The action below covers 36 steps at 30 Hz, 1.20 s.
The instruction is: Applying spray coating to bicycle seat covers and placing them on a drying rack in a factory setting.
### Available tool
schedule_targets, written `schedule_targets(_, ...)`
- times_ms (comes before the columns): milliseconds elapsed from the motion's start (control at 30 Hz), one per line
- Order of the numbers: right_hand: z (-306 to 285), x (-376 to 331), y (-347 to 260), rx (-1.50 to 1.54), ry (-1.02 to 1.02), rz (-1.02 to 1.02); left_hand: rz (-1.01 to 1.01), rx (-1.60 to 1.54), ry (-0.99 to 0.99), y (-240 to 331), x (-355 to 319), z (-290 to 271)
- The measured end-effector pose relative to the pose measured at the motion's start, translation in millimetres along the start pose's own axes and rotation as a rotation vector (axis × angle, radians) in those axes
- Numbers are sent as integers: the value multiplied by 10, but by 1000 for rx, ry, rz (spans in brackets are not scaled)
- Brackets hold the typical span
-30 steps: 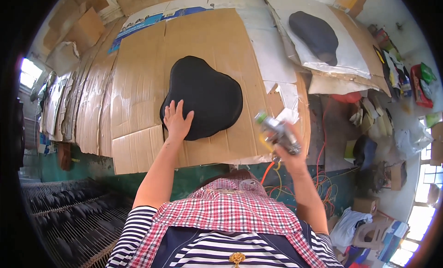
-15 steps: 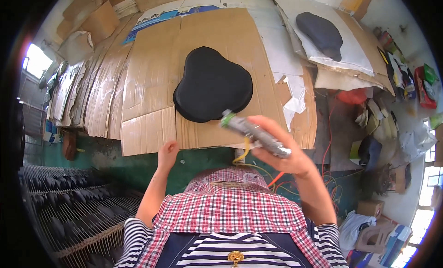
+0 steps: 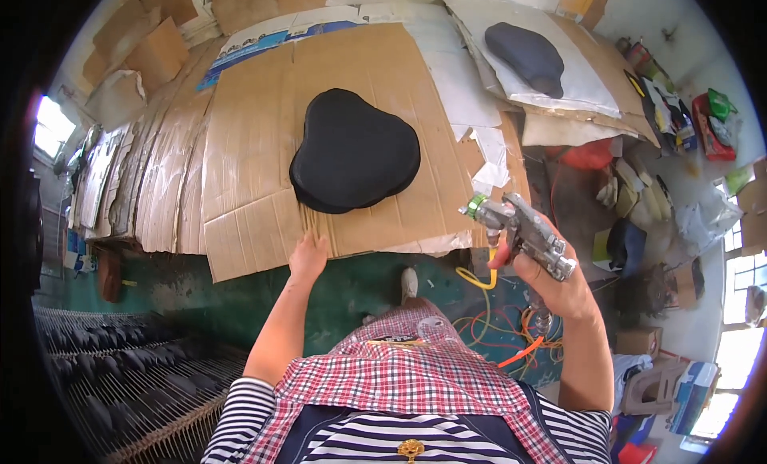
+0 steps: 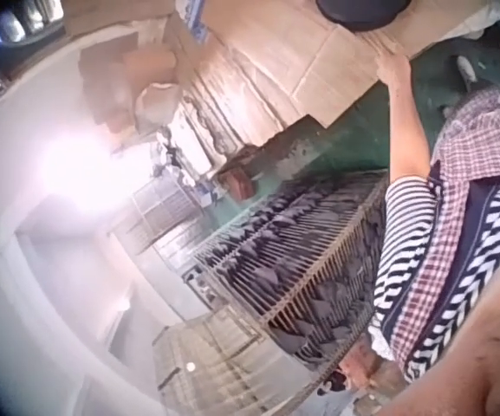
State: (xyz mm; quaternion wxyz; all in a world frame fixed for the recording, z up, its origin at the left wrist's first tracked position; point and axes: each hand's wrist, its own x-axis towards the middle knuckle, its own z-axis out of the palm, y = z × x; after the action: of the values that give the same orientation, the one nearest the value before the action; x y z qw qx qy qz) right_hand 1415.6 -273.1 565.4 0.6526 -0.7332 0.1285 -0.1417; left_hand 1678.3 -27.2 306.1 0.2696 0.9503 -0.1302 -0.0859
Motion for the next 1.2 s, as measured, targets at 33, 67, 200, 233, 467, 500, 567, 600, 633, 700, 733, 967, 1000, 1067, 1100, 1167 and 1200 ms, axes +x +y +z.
schedule_targets(33, 5, -1, 10, 39, -6, -2, 61, 171, -68, 107, 26, -9)
schedule_targets(67, -5, 1, 19, 79, -12, -3, 122, 344, -134, 202, 63, -26)
schedule_targets(200, -155, -14, 39, -46, -23, 56, 437, 145, -3, 631, 217, -120)
schedule_targets(233, -141, 3, 26, -31, -18, 88, 432, 148, 0, 631, 309, -57)
schedule_targets(467, -305, 71, -140, 58, 32, 89, 454, 355, -118, 616, 735, 169)
schedule_targets(500, -361, 70, -141, 13, 22, 112, 438, 306, -53, 593, 697, 140)
schedule_targets(567, -405, 77, -176, -26, -4, 172, 422, 263, 19, 511, 627, 89)
schedule_targets(600, -405, 84, -172, -23, -9, 168, 344, 172, 116, 393, 594, 46)
schedule_targets(633, -412, 77, -170, 4, -92, 154, 267, 80, 211, 271, 548, 1)
schedule_targets(700, -410, 88, -193, 35, -164, 148, 267, 2, 367, -30, 414, -119)
schedule_targets(733, -428, 99, -209, 39, -168, 150, 235, -8, 393, -139, 333, -202)
schedule_targets(967, -733, 47, -343, -95, 49, 210, -63, 43, 507, -750, -164, -547)
schedule_targets(1000, -790, 16, -310, -99, -19, 218, -87, 36, 523, -784, -197, -551)
schedule_targets(1067, -784, 34, -292, -57, -200, 230, -114, 29, 541, -774, -219, -544)
schedule_targets(1100, -718, 75, -275, -41, -203, 226, -120, 21, 540, -745, -206, -524)
schedule_targets(1167, -552, 182, -249, -26, -210, 223, -131, 14, 540, -684, -178, -466)
schedule_targets(1200, -482, 265, -247, 50, -172, 172, -104, -7, 550, -659, -150, -414)
